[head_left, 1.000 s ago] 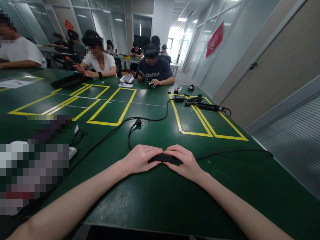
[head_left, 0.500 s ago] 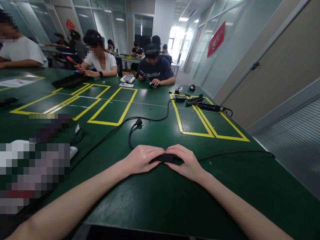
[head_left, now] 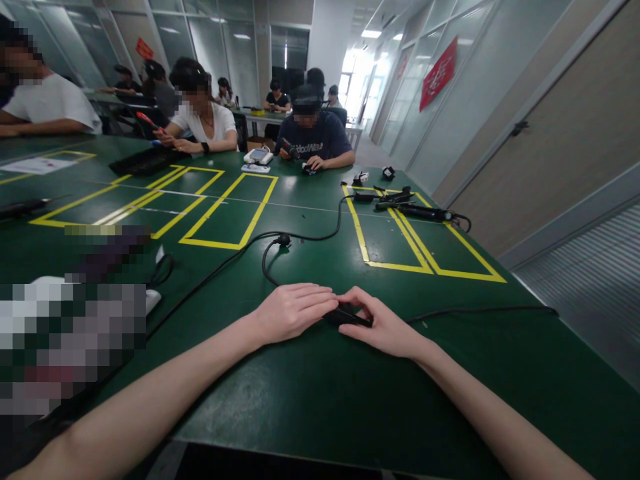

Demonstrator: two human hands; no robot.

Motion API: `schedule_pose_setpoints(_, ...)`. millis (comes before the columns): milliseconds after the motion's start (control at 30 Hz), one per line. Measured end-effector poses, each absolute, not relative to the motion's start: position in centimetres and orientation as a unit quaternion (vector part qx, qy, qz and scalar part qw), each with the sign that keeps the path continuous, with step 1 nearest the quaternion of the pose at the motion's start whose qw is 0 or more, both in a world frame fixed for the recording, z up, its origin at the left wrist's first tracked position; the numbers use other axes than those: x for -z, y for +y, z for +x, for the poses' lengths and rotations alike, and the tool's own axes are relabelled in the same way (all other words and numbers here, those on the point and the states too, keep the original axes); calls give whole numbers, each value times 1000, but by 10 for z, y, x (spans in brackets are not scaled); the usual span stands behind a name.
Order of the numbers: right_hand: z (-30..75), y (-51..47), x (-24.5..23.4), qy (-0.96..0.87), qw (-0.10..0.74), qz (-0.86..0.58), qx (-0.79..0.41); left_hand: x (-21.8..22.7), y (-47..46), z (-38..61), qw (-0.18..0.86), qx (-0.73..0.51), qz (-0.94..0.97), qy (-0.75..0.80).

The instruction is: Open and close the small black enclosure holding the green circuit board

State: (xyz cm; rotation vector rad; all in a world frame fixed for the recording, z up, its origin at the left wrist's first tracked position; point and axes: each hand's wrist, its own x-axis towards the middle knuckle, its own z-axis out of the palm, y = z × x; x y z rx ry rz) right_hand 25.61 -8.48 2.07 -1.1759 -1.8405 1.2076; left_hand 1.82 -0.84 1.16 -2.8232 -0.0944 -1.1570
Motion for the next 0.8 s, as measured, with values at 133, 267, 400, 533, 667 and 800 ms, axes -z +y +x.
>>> schedule_pose_setpoints(133,256,-82,-18,-652,342,-454,-502,-10,-8,18,39,370,-927,-47)
schedule_pose_setpoints(267,266,-76,-20,-596,413,-448,-523,-13,-7,15,38,391,-917,-73)
schedule_pose_setpoints(400,292,-69,-31,-501,517,-485,-496,-17,-6,12,46,415,-905,-79)
schedule_pose_setpoints(533,326,-63,-41,-430,642,-479,-417,-15,-5,14,27,401,-913,-68)
schedule_pose_setpoints(667,355,-61,-46,-404,707,-471,-341,-10,-5,15,0,380,-923,-68)
schedule_pose_setpoints(800,381,-59,-43,-371,746,-497,-242,-7,-3,14,-32,348,-934,-78)
